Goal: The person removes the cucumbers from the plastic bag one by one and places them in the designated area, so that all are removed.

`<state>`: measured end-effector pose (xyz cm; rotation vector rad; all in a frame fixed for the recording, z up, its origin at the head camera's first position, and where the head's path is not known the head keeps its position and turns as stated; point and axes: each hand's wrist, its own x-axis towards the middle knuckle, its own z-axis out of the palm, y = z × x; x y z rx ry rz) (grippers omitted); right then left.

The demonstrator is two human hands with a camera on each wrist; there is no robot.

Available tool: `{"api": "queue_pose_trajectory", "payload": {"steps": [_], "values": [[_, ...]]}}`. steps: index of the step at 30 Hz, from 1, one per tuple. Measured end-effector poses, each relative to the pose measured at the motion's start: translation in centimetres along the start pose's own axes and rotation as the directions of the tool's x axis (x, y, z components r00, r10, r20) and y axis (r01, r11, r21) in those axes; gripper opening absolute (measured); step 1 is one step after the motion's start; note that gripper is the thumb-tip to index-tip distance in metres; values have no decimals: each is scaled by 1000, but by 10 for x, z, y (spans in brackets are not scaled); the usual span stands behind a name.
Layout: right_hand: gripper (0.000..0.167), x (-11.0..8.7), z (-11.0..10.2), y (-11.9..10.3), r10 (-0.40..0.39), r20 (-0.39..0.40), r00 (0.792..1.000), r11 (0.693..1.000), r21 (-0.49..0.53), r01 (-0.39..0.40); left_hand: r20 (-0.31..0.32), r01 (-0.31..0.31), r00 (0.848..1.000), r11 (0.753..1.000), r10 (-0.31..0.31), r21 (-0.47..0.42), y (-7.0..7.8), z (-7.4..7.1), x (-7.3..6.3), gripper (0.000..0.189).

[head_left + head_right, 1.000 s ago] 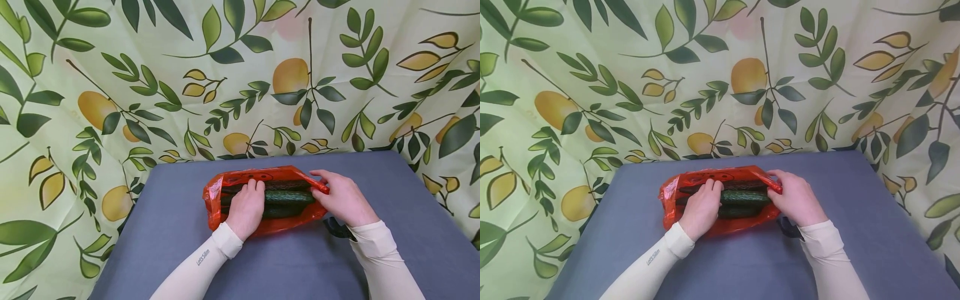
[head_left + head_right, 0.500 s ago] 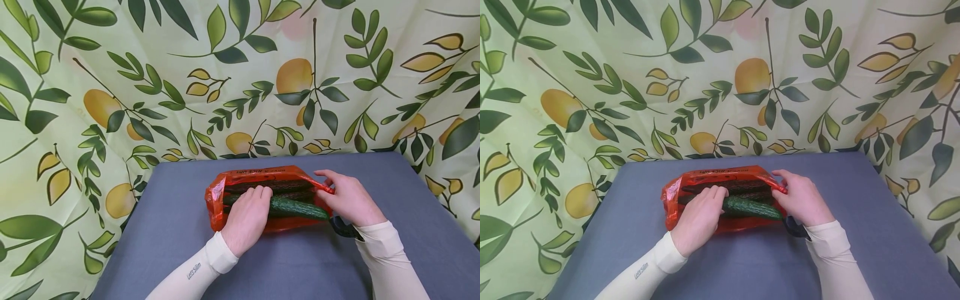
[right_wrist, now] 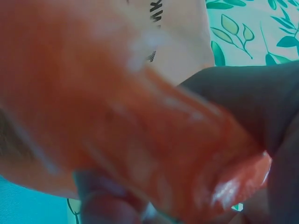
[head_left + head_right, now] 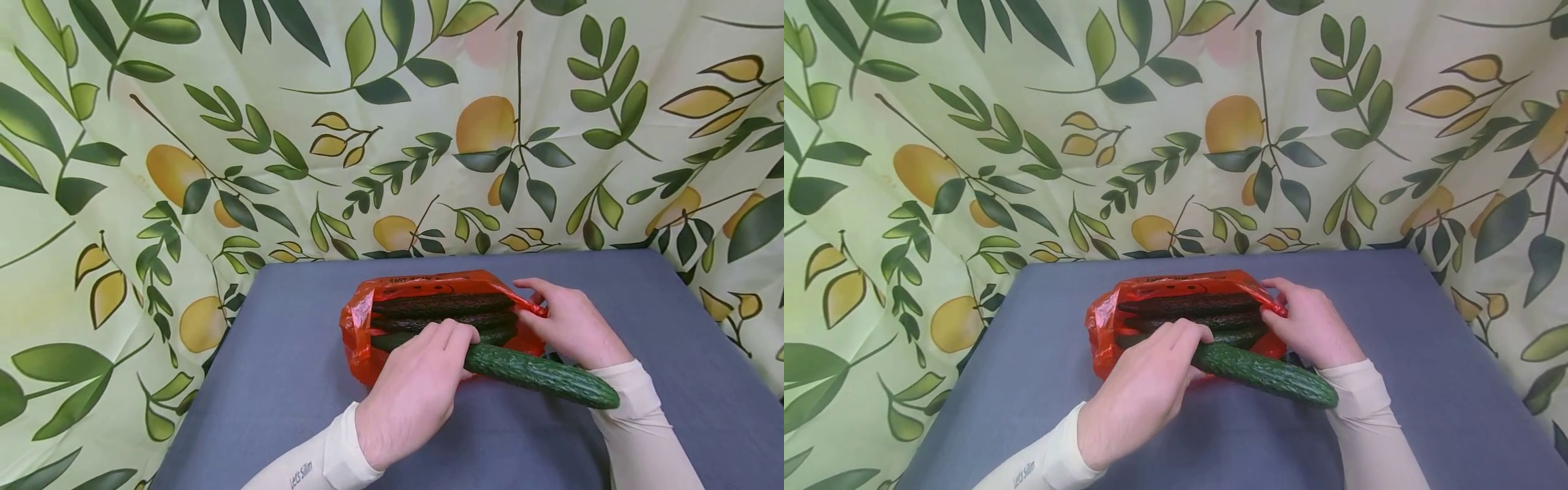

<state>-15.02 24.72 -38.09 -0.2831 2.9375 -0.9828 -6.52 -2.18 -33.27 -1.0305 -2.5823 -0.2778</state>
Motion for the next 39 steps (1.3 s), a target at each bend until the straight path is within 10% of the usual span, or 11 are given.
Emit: {"api": "queue_pose_trajectory", "payload": {"steps": [13,27,39], "values": [[53,-2,-4,-2,-16,-27,1000,1000,14,16,238,-65,968,994,84,-89,27,4,-24,47],[52,1,-1,0,-1,-13,1000,1000,3,1,469,114,874,992,-125,51,0,48,-56,45],[51,3,3,-2,-14,-11,1000,1000,-5,14,272,113,949,976,-162,188,-28,92,-56,40]]}}
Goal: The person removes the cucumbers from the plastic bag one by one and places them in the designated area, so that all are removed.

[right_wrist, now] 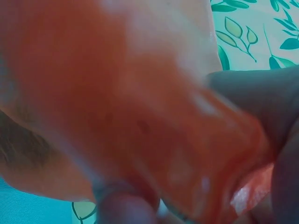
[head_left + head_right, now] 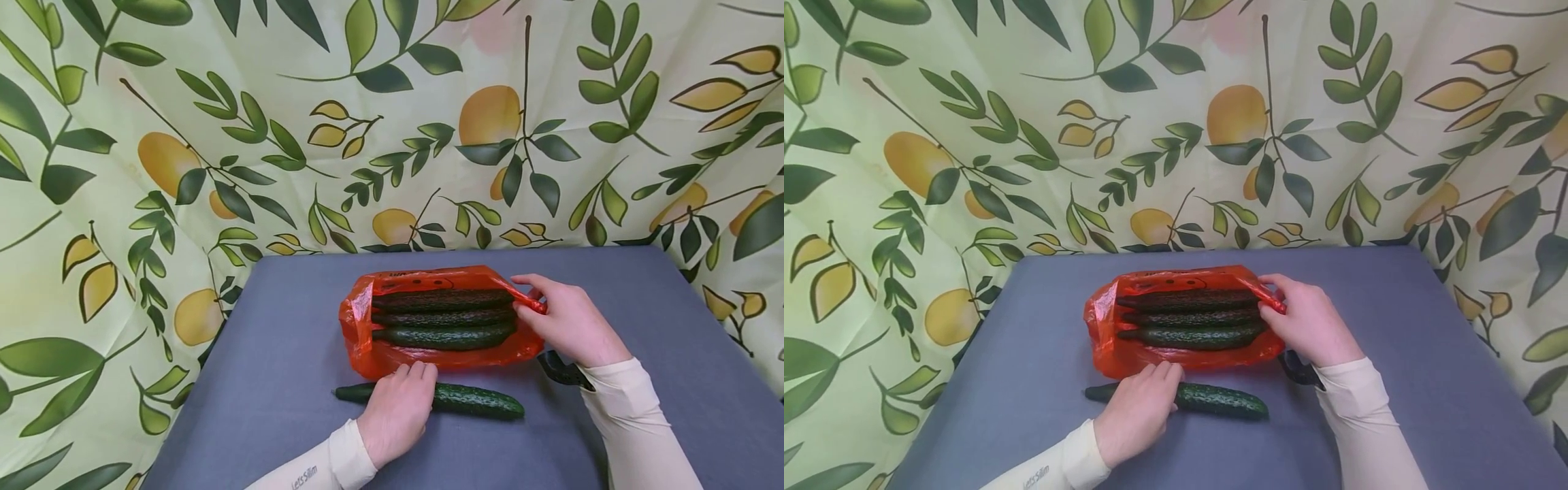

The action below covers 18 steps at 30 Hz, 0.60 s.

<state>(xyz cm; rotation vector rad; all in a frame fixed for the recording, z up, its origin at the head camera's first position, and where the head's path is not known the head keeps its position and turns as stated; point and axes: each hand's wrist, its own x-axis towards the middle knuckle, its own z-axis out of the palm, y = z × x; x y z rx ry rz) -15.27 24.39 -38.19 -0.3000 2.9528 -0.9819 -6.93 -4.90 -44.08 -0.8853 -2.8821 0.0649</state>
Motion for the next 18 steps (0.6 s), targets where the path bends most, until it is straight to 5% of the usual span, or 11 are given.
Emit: {"api": "queue_pose_trajectory", "payload": {"steps": [18], "values": [[50,2,1,1,-5,-15,1000,1000,-18,4,56,45,997,999,-43,-26,-5,7,16,24]]}}
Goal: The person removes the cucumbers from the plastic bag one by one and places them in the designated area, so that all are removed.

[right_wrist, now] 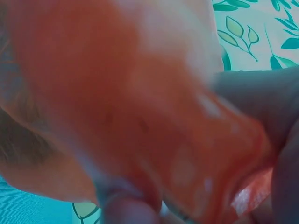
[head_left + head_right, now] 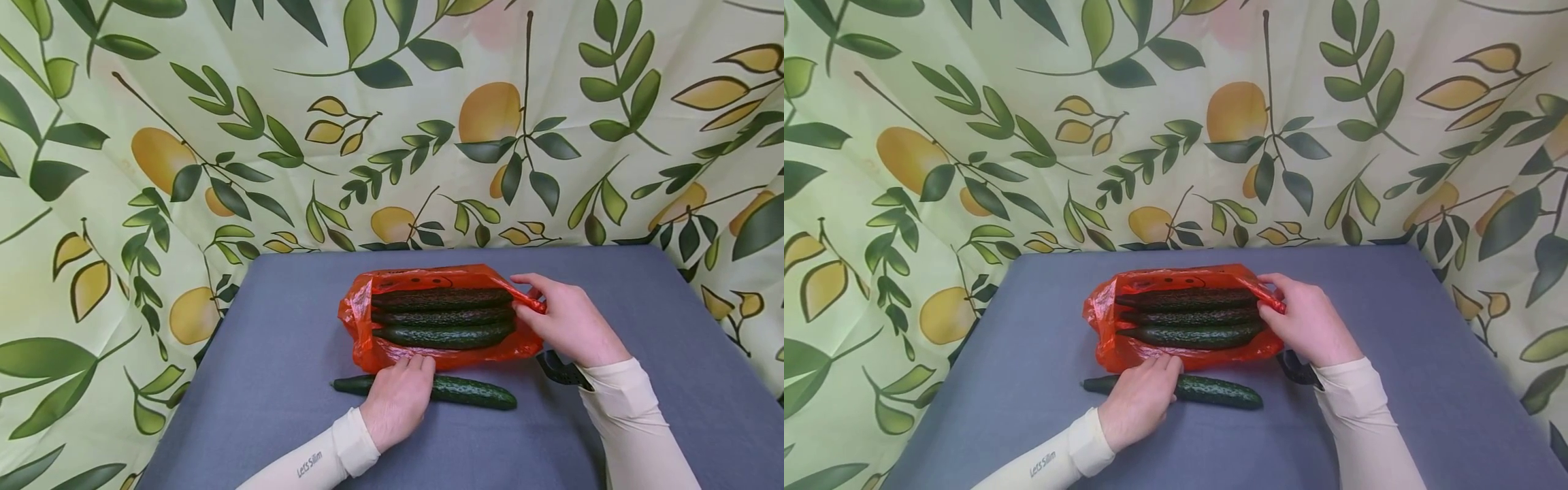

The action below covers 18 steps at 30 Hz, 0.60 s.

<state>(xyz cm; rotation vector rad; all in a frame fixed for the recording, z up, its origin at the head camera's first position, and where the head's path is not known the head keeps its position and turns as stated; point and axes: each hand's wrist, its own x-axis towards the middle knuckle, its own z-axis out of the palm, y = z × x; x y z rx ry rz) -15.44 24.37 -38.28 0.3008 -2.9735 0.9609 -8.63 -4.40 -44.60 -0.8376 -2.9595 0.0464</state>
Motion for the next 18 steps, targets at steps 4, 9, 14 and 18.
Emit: {"api": "queue_pose_trajectory", "payload": {"steps": [4,9,14,18], "values": [[50,-1,0,0,3,1,1000,1000,5,-3,28,-1,1000,1000,1,-6,0,-1,1,26],[51,-1,1,-1,5,4,1000,1000,13,-5,44,5,999,1000,-4,-10,0,-1,2,27],[51,-2,1,-1,5,5,1000,1000,15,-5,43,3,999,1000,-2,-7,1,-3,1,27],[51,-2,1,-1,3,9,1000,1000,13,-3,40,-5,999,1000,5,-4,2,-3,1,25]]}}
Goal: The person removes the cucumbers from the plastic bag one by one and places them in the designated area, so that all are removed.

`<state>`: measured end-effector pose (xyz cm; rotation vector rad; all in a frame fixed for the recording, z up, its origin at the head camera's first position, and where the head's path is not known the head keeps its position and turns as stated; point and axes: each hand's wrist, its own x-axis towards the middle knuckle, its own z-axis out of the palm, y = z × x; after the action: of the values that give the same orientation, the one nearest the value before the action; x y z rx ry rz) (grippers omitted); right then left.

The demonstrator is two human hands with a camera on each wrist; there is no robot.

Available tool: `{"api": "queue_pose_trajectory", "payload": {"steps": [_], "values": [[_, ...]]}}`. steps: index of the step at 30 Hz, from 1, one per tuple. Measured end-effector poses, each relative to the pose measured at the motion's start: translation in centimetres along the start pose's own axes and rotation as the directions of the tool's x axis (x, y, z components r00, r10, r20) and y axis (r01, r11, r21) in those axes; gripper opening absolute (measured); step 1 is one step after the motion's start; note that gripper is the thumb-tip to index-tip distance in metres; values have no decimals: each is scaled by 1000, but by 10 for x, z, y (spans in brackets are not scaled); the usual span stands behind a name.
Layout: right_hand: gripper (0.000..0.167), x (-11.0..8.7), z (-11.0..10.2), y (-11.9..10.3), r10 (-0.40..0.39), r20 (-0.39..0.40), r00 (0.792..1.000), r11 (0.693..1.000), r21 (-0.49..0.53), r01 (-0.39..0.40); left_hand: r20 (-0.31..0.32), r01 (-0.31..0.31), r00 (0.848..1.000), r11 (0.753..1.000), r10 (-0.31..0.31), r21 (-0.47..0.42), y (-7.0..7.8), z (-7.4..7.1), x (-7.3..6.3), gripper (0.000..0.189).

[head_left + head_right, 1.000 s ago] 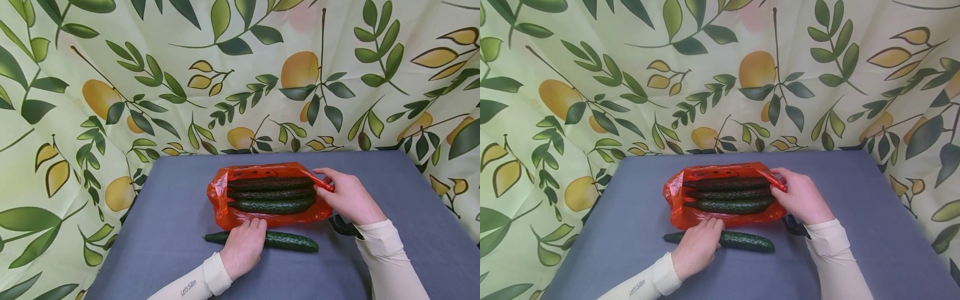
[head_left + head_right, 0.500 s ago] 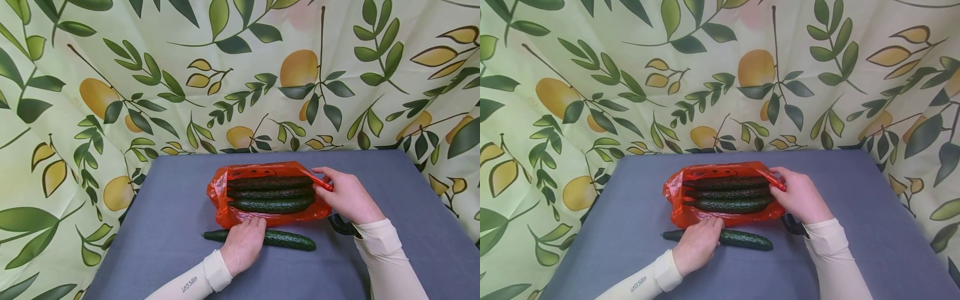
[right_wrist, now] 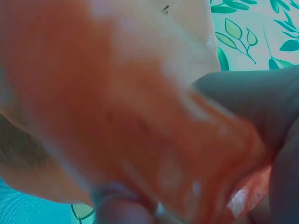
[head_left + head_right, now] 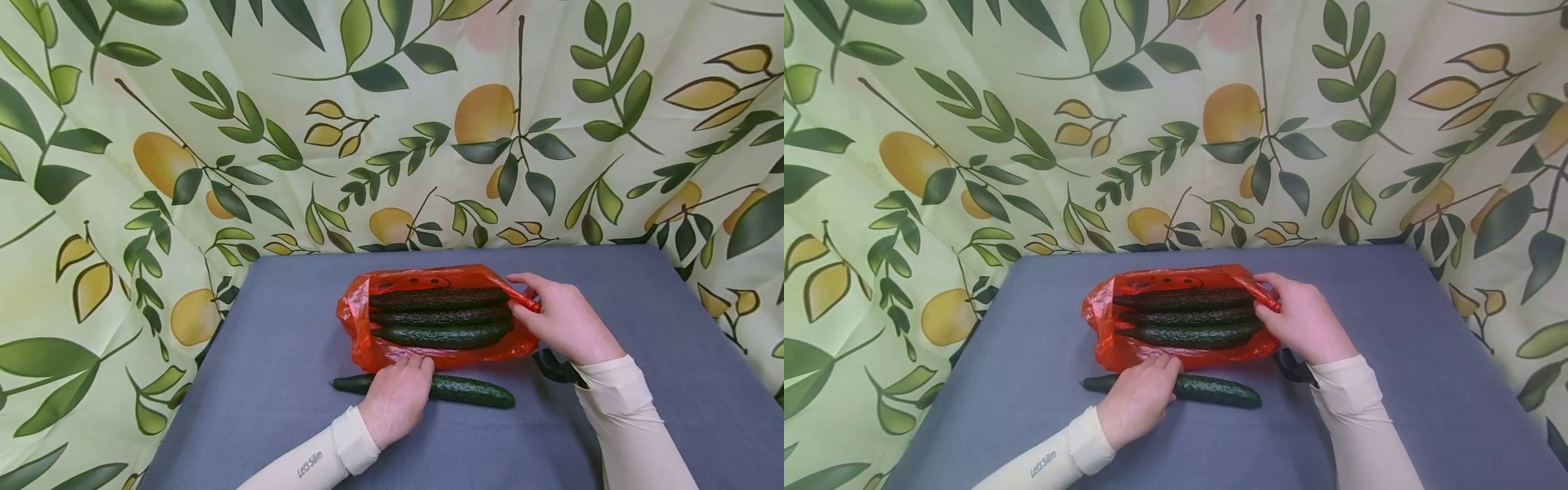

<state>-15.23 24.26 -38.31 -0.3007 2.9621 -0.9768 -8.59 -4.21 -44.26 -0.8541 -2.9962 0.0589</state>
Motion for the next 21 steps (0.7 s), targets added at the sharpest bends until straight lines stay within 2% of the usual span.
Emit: {"api": "queue_pose_trajectory", "payload": {"steps": [8,13,17,21], "values": [[51,-1,0,1,5,1,1000,1000,5,-5,-5,-33,999,999,33,10,0,-6,-2,24],[51,-1,1,0,9,3,1000,1000,5,-9,-12,-74,997,997,74,-11,2,-17,0,30],[51,0,1,0,18,5,1000,1000,8,-18,-38,-98,995,992,96,-74,3,-32,8,25],[51,-1,1,0,20,12,1000,1000,16,-20,-80,-97,993,988,87,-120,3,-46,22,17]]}}
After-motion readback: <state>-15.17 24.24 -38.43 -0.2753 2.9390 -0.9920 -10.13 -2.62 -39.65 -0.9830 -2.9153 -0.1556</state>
